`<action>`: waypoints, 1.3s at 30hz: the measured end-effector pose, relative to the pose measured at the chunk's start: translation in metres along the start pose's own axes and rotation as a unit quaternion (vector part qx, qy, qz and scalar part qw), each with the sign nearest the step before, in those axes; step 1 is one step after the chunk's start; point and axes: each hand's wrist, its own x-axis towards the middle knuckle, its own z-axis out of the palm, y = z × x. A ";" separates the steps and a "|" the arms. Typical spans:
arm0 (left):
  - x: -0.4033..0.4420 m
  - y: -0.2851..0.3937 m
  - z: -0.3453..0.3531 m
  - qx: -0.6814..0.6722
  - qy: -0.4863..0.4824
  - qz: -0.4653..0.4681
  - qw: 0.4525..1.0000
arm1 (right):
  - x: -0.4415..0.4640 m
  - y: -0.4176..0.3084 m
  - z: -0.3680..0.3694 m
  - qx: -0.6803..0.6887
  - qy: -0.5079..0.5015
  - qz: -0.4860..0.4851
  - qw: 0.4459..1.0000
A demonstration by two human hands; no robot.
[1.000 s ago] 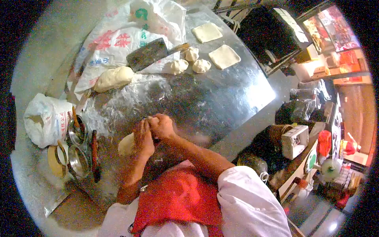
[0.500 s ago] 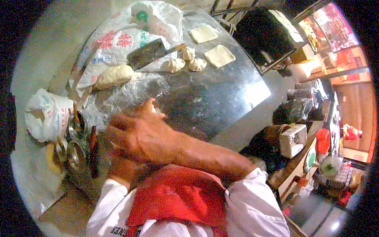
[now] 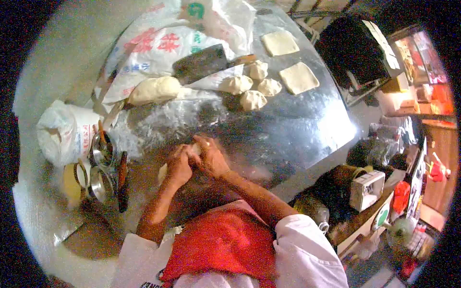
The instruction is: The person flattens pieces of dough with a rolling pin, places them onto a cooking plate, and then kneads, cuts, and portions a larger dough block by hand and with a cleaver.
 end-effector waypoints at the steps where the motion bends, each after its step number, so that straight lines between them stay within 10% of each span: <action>1: -0.003 0.002 0.000 -0.039 0.014 0.015 0.999 | 0.001 -0.014 0.003 0.095 0.056 0.081 0.991; 6: -0.026 0.034 -0.005 0.023 0.068 0.032 0.997 | -0.003 -0.033 -0.004 0.287 0.075 0.269 0.916; 12: -0.040 0.027 0.050 0.110 -0.047 0.014 0.993 | -0.037 -0.018 -0.006 0.075 0.153 0.271 0.947; 14: -0.042 0.013 0.062 0.178 0.102 0.167 0.964 | -0.038 -0.005 -0.014 0.077 0.082 0.283 0.952; 18: -0.011 -0.005 0.062 0.106 0.067 0.119 0.985 | -0.034 -0.029 -0.050 0.295 -0.033 0.285 0.911; 20: 0.034 -0.034 0.076 0.123 -0.077 -0.028 0.989 | -0.020 -0.087 -0.082 0.494 -0.211 0.244 0.808; 21: 0.041 -0.043 0.077 0.029 -0.087 -0.065 0.994 | -0.011 -0.124 -0.089 0.327 -0.255 -0.094 0.905; 22: 0.049 -0.044 0.073 -0.063 -0.093 -0.100 0.989 | -0.001 -0.188 -0.122 0.219 -0.293 -0.176 0.914; 24: 0.042 -0.037 0.052 -0.048 -0.077 -0.078 0.993 | 0.009 -0.217 -0.137 0.022 -0.165 -0.265 0.950; 26: 0.016 -0.028 0.021 -0.027 -0.033 -0.038 0.998 | 0.037 -0.185 -0.130 0.028 0.203 -0.390 0.898; 28: -0.006 -0.024 0.007 -0.011 0.008 0.003 1.000 | 0.061 -0.077 -0.098 -0.168 0.272 -0.312 0.895; 31: -0.019 -0.021 0.014 0.058 -0.002 -0.037 0.998 | 0.060 0.022 -0.069 -0.430 0.072 -0.154 0.887; 35: -0.004 -0.005 0.003 0.033 0.013 -0.008 0.999 | 0.020 0.019 -0.026 -0.076 0.025 -0.047 0.996; 39: 0.005 0.004 0.011 -0.040 0.055 0.067 0.995 | 0.007 -0.031 -0.008 0.169 0.109 0.201 0.959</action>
